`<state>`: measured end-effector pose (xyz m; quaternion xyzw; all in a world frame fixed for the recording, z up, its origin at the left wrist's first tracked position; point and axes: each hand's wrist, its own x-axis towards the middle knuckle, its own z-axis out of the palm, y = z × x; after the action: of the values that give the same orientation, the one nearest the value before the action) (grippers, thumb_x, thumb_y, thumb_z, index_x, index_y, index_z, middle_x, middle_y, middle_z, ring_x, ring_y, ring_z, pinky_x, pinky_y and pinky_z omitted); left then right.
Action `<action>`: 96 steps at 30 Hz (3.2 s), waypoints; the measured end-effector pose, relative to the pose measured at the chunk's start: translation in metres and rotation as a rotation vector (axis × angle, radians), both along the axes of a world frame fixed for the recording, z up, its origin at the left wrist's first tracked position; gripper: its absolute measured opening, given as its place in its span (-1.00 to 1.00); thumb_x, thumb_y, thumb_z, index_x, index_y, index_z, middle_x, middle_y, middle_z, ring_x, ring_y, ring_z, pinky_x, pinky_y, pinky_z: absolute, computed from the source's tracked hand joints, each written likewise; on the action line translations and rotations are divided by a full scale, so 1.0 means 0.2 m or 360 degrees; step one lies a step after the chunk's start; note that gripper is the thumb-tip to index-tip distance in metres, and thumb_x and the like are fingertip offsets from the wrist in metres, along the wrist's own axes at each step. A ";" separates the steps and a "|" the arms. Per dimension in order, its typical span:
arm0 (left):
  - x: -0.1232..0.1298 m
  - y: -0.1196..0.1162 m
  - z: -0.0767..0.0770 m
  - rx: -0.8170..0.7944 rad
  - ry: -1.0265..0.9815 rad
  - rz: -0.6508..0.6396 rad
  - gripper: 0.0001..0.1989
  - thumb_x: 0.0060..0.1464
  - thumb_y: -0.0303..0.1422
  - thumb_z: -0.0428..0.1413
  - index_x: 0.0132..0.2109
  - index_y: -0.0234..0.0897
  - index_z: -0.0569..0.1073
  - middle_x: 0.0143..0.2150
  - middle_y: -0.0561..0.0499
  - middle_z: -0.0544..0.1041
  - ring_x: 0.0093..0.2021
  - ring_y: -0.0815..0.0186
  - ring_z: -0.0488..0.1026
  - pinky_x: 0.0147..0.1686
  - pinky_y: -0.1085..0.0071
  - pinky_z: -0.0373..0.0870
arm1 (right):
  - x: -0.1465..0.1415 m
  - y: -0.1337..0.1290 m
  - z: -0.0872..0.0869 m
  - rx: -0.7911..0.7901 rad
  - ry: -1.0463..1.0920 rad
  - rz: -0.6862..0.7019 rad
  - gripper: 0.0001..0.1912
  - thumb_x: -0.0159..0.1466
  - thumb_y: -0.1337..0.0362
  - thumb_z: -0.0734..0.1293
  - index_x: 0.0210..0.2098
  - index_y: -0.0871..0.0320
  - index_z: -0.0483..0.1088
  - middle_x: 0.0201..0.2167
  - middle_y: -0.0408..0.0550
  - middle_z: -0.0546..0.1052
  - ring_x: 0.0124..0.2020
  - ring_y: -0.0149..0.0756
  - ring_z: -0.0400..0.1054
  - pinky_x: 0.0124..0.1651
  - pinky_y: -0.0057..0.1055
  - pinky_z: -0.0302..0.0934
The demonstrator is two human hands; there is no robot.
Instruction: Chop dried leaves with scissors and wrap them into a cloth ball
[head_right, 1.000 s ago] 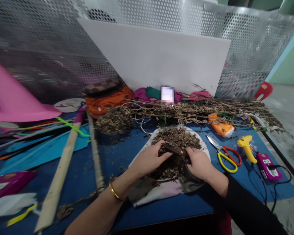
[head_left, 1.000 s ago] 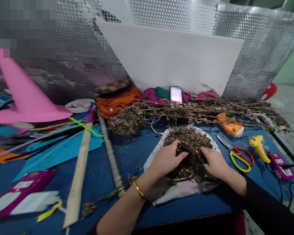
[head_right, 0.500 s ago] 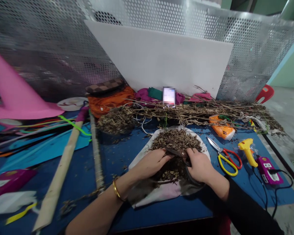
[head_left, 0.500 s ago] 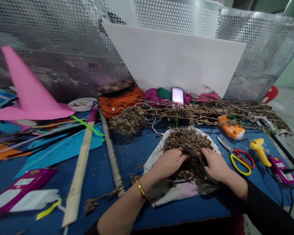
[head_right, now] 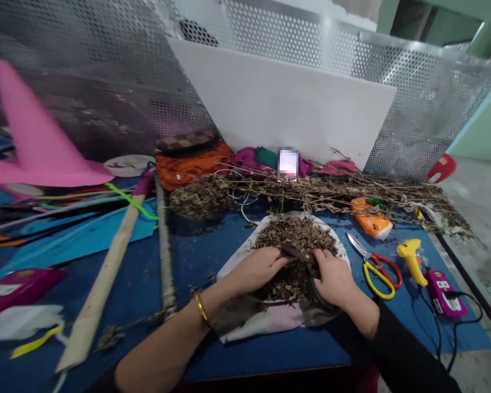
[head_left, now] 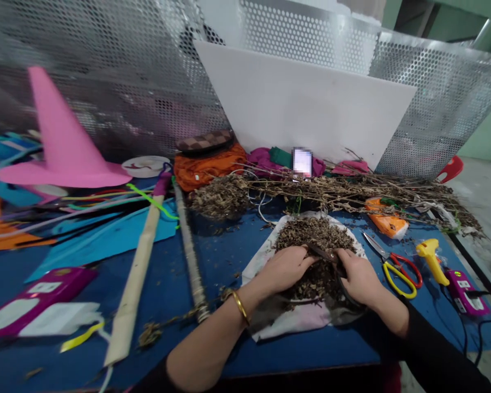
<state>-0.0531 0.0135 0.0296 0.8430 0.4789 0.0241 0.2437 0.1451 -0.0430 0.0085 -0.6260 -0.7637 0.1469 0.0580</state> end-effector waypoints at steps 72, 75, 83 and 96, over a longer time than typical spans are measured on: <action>0.02 0.01 -0.02 0.0049 -0.0168 -0.0037 -0.62 0.21 -0.24 -0.14 -0.21 -0.34 0.52 -0.16 -0.22 0.58 -0.15 0.09 0.50 -0.13 0.28 0.35 | 0.00 0.00 -0.01 0.0050 0.0039 0.0021 -0.50 0.19 0.33 0.18 0.14 0.18 0.13 -0.03 0.09 0.40 -0.11 -0.20 0.33 -0.12 -0.37 0.15; 0.03 0.01 -0.03 0.0022 -0.0151 -0.0032 -0.61 0.20 -0.24 -0.13 -0.20 -0.36 0.53 -0.13 -0.24 0.58 -0.12 0.07 0.50 -0.12 0.27 0.34 | 0.00 0.01 0.00 0.0032 -0.0002 0.0024 -0.47 0.14 0.35 0.19 0.12 0.21 0.13 -0.02 0.11 0.38 -0.07 -0.17 0.32 -0.10 -0.35 0.16; 0.03 0.02 -0.02 0.0032 -0.0105 0.0035 -0.59 0.21 -0.22 -0.15 -0.26 -0.35 0.53 -0.21 -0.24 0.59 -0.19 0.09 0.52 -0.21 0.30 0.36 | 0.00 0.01 -0.02 -0.0013 -0.0052 0.0015 -0.59 0.17 0.37 0.16 0.03 0.21 0.17 -0.10 0.09 0.42 -0.13 -0.19 0.33 -0.14 -0.37 0.15; 0.05 0.01 -0.03 0.0029 -0.0049 0.0054 -0.57 0.22 -0.20 -0.16 -0.26 -0.35 0.54 -0.18 -0.24 0.59 -0.16 0.11 0.53 -0.18 0.32 0.35 | 0.00 0.02 -0.02 0.0045 -0.0097 0.0040 -0.60 0.16 0.37 0.17 0.01 0.20 0.16 -0.12 0.07 0.40 -0.18 -0.19 0.33 -0.19 -0.37 0.14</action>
<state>-0.0428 0.0152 0.0228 0.8365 0.4890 0.0455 0.2430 0.1442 -0.0394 0.0044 -0.6197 -0.7749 0.1177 0.0416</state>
